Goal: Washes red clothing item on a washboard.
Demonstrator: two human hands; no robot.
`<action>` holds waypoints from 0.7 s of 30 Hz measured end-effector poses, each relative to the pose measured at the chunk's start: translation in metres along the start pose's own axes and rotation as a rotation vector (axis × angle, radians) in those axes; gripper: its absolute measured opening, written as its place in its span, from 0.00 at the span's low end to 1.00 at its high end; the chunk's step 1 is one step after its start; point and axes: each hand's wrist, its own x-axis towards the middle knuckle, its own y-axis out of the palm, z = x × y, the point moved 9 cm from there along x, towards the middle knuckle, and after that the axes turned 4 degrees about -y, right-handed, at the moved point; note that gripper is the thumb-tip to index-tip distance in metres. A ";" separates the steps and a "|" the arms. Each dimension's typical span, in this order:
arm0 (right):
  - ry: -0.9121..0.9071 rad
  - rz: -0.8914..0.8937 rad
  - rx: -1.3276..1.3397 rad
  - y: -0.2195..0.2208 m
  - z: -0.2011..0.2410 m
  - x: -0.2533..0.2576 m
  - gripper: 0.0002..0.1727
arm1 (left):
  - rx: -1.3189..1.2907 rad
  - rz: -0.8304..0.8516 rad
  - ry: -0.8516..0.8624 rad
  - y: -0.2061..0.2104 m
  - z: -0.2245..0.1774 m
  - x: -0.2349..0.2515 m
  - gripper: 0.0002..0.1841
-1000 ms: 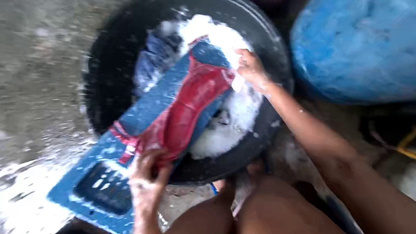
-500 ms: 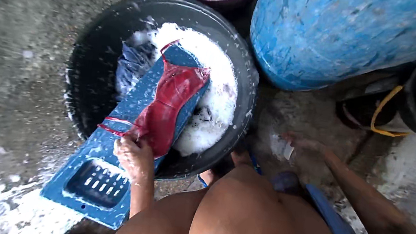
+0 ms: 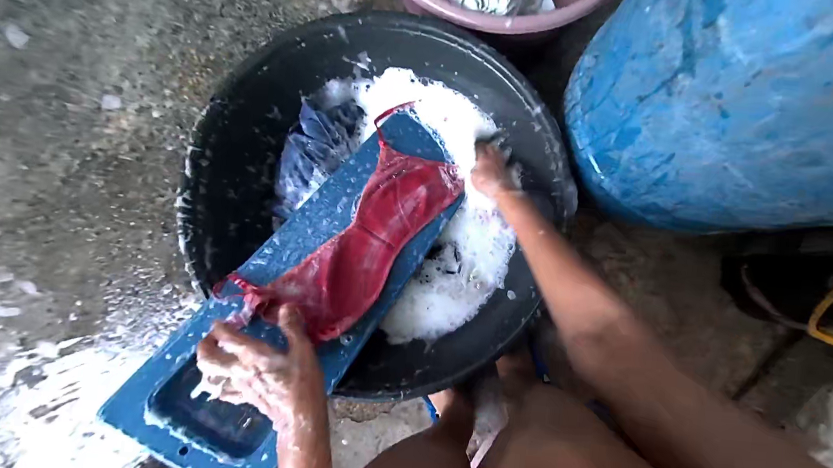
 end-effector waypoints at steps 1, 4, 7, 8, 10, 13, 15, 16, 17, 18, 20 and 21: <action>0.037 -0.024 -0.003 0.016 0.005 -0.008 0.33 | 0.047 0.014 0.038 0.010 -0.007 0.001 0.46; 0.120 0.104 -0.056 0.038 0.008 -0.058 0.35 | 0.048 -0.001 0.185 0.030 -0.028 0.004 0.34; 0.133 0.423 -0.076 0.064 0.007 -0.133 0.34 | -0.063 0.045 0.275 0.041 -0.035 0.001 0.20; 0.128 0.572 -0.101 0.077 0.013 -0.156 0.35 | -0.125 0.064 0.260 0.041 -0.031 0.000 0.19; 0.065 0.794 -0.157 0.093 0.030 -0.183 0.30 | -0.284 0.064 0.136 0.033 -0.017 0.001 0.22; -0.087 1.073 -0.201 0.092 0.043 -0.183 0.23 | -0.731 0.112 -0.107 0.024 0.010 0.000 0.30; -0.255 1.173 -0.112 0.072 0.051 -0.172 0.19 | -0.863 0.054 -0.241 0.009 0.034 -0.003 0.30; -0.296 1.142 -0.035 0.058 0.053 -0.162 0.19 | -0.818 0.015 -0.282 -0.001 0.048 -0.006 0.30; -0.294 1.055 0.007 0.039 0.056 -0.142 0.18 | -0.717 -0.022 -0.290 -0.011 0.060 -0.007 0.32; -0.278 0.921 0.007 0.015 0.057 -0.114 0.17 | -0.595 -0.045 -0.257 -0.019 0.067 -0.008 0.35; -0.200 0.554 -0.036 -0.033 0.051 -0.041 0.17 | -0.360 -0.029 -0.159 -0.021 0.068 -0.007 0.41; -0.143 0.376 -0.050 -0.046 0.042 -0.003 0.19 | -0.244 -0.004 -0.145 -0.016 0.064 -0.008 0.42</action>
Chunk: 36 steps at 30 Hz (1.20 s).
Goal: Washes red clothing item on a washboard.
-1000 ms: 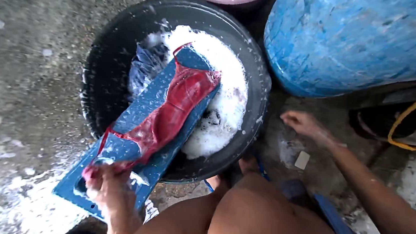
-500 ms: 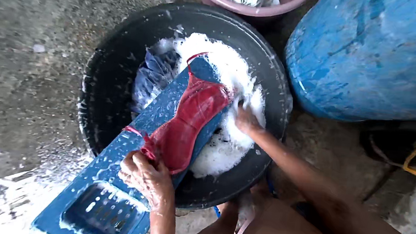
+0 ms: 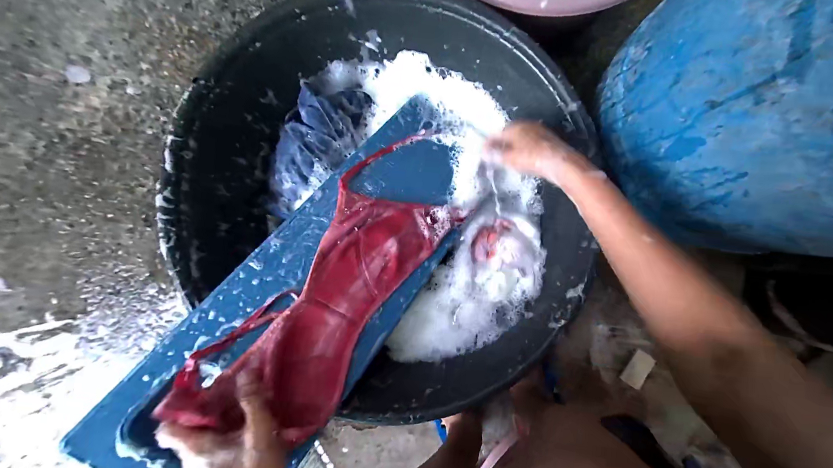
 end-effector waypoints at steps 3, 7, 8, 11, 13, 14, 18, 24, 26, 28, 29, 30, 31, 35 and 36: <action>0.082 -0.302 0.018 -0.004 -0.024 0.077 0.29 | 0.264 0.015 -0.051 0.016 -0.008 -0.004 0.39; -0.003 -0.334 0.043 0.034 -0.003 0.122 0.34 | 0.407 -0.006 -0.155 0.021 -0.002 0.002 0.36; -0.022 -0.321 0.045 0.028 -0.003 0.123 0.32 | 0.407 -0.005 -0.178 0.021 -0.002 0.003 0.36; 0.010 -0.231 0.071 -0.001 -0.014 0.109 0.27 | 0.398 -0.007 -0.252 0.023 -0.002 0.004 0.35; 0.100 -0.266 0.034 -0.015 -0.024 0.066 0.23 | 0.413 -0.010 -0.266 0.022 -0.004 0.002 0.34; 0.146 -0.282 0.012 -0.019 -0.023 0.039 0.22 | 0.415 -0.016 -0.270 0.022 -0.005 0.002 0.34; 0.198 -0.009 0.041 0.072 -0.002 -0.067 0.27 | 0.437 -0.001 -0.302 0.022 -0.003 0.000 0.34; 0.078 0.289 0.039 0.221 0.048 -0.091 0.25 | 0.437 0.029 -0.352 0.022 0.002 -0.002 0.36; 0.116 0.339 -0.042 0.189 0.033 -0.094 0.21 | 0.437 0.040 -0.351 0.023 0.002 -0.001 0.35; 0.105 0.275 -0.087 0.155 0.008 -0.094 0.20 | 0.422 0.041 -0.355 0.024 0.001 0.001 0.35; 0.110 0.212 -0.097 0.137 -0.004 -0.096 0.21 | 0.416 0.045 -0.364 0.025 0.003 0.000 0.35; 0.117 0.131 -0.115 0.122 -0.013 -0.097 0.23 | 0.410 0.048 -0.374 0.025 0.006 -0.001 0.35; 0.121 0.060 -0.143 0.110 -0.015 -0.102 0.25 | 0.404 0.054 -0.381 0.025 0.007 -0.002 0.35; -0.056 0.097 -0.165 0.142 0.044 -0.107 0.26 | 0.395 0.052 -0.356 0.026 0.006 0.000 0.35; -0.100 0.197 -0.153 0.181 0.055 -0.108 0.27 | 0.393 0.050 -0.339 0.027 0.007 -0.001 0.35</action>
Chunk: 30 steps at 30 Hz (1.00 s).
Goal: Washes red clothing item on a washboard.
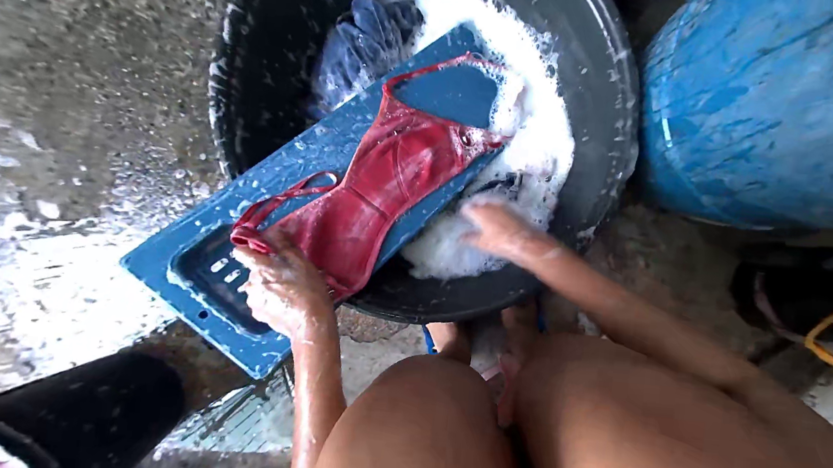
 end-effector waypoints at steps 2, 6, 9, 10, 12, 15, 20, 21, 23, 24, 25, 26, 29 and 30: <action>-0.076 0.082 0.024 0.071 0.009 0.015 0.25 | 0.000 -0.009 0.030 0.000 -0.001 0.000 0.35; -0.062 0.411 -0.059 0.073 -0.005 0.012 0.21 | 0.036 -0.006 0.010 -0.001 0.000 0.001 0.34; -0.058 0.314 0.058 -0.002 -0.042 -0.011 0.20 | 0.020 -0.002 0.001 0.001 -0.003 0.002 0.34; -0.014 0.237 0.105 -0.034 -0.050 -0.019 0.20 | 0.017 0.004 -0.001 0.002 -0.002 0.001 0.35; 0.045 0.052 0.201 -0.097 -0.042 -0.031 0.20 | 0.021 0.017 -0.005 0.000 -0.003 -0.006 0.34; -0.132 -0.234 0.173 -0.150 0.048 -0.025 0.22 | 0.071 0.030 -0.002 0.001 -0.008 -0.020 0.33; -0.817 -0.604 0.081 -0.034 0.199 0.005 0.13 | 0.154 0.024 0.026 0.003 -0.007 -0.023 0.27; -0.849 -0.631 0.038 -0.026 0.185 0.015 0.12 | 0.167 0.036 0.028 0.004 -0.007 -0.022 0.27; -0.565 -0.715 -0.102 -0.057 0.109 0.053 0.14 | 0.195 0.040 -0.002 0.007 -0.007 -0.020 0.27; -0.320 -0.714 -0.157 -0.083 0.062 0.074 0.17 | 0.206 0.034 -0.018 0.007 -0.007 -0.019 0.27; -0.079 -0.657 -0.142 -0.106 0.022 0.092 0.21 | 0.212 0.032 -0.034 0.007 -0.007 -0.018 0.27; 0.105 -0.599 -0.076 -0.125 0.000 0.098 0.24 | 0.211 0.027 -0.037 0.007 -0.008 -0.018 0.27; -0.084 -0.764 -0.033 -0.115 0.090 0.063 0.23 | 0.182 0.013 -0.016 0.007 -0.007 -0.018 0.27; -0.328 -0.784 0.029 -0.080 0.143 0.039 0.19 | 0.179 0.006 0.009 0.006 -0.005 -0.020 0.27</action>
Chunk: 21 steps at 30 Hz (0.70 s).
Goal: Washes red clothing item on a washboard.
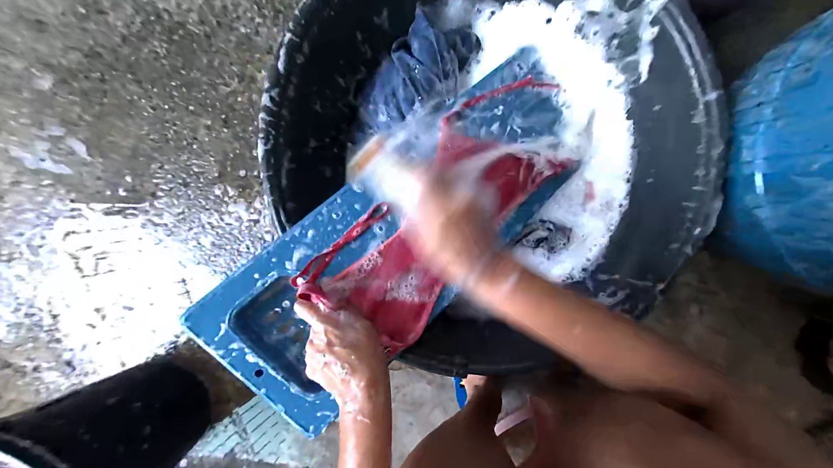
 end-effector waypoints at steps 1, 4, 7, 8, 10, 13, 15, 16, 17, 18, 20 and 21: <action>-0.167 0.021 0.156 0.016 0.043 -0.024 0.16 | -0.005 -0.011 0.029 -0.001 0.000 -0.001 0.26; -0.309 0.087 0.192 0.030 0.011 -0.017 0.13 | -0.004 -0.019 0.041 0.000 -0.003 0.000 0.27; 0.170 0.119 -0.293 -0.002 -0.139 0.041 0.21 | 0.003 -0.009 -0.028 -0.002 -0.003 0.002 0.28; 0.359 0.179 -0.297 -0.016 -0.165 0.055 0.24 | -0.001 -0.009 -0.035 -0.003 -0.004 0.002 0.28; 0.382 0.125 -0.252 -0.030 -0.130 0.060 0.26 | -0.020 -0.032 -0.014 -0.002 -0.007 0.004 0.27; -0.102 0.012 0.070 0.011 0.026 -0.015 0.16 | -0.052 -0.040 0.023 -0.003 -0.001 0.000 0.28; -0.308 0.037 0.142 0.026 0.031 -0.025 0.13 | -0.060 -0.027 0.020 -0.003 -0.002 0.003 0.28; -0.271 0.049 0.058 0.024 -0.004 -0.013 0.13 | -0.043 -0.018 0.008 -0.001 -0.002 0.003 0.27; -0.144 0.064 -0.101 0.017 -0.054 0.006 0.15 | -0.024 -0.010 -0.005 0.000 -0.002 0.002 0.27; 0.051 0.105 -0.239 0.008 -0.107 0.023 0.17 | -0.008 -0.015 -0.009 -0.001 -0.002 0.003 0.27; 0.439 0.234 -0.270 -0.014 -0.171 0.050 0.25 | -0.014 -0.025 -0.021 -0.002 -0.004 0.005 0.27; 0.482 0.207 -0.249 -0.025 -0.165 0.053 0.26 | -0.024 -0.025 -0.026 -0.002 -0.006 0.006 0.27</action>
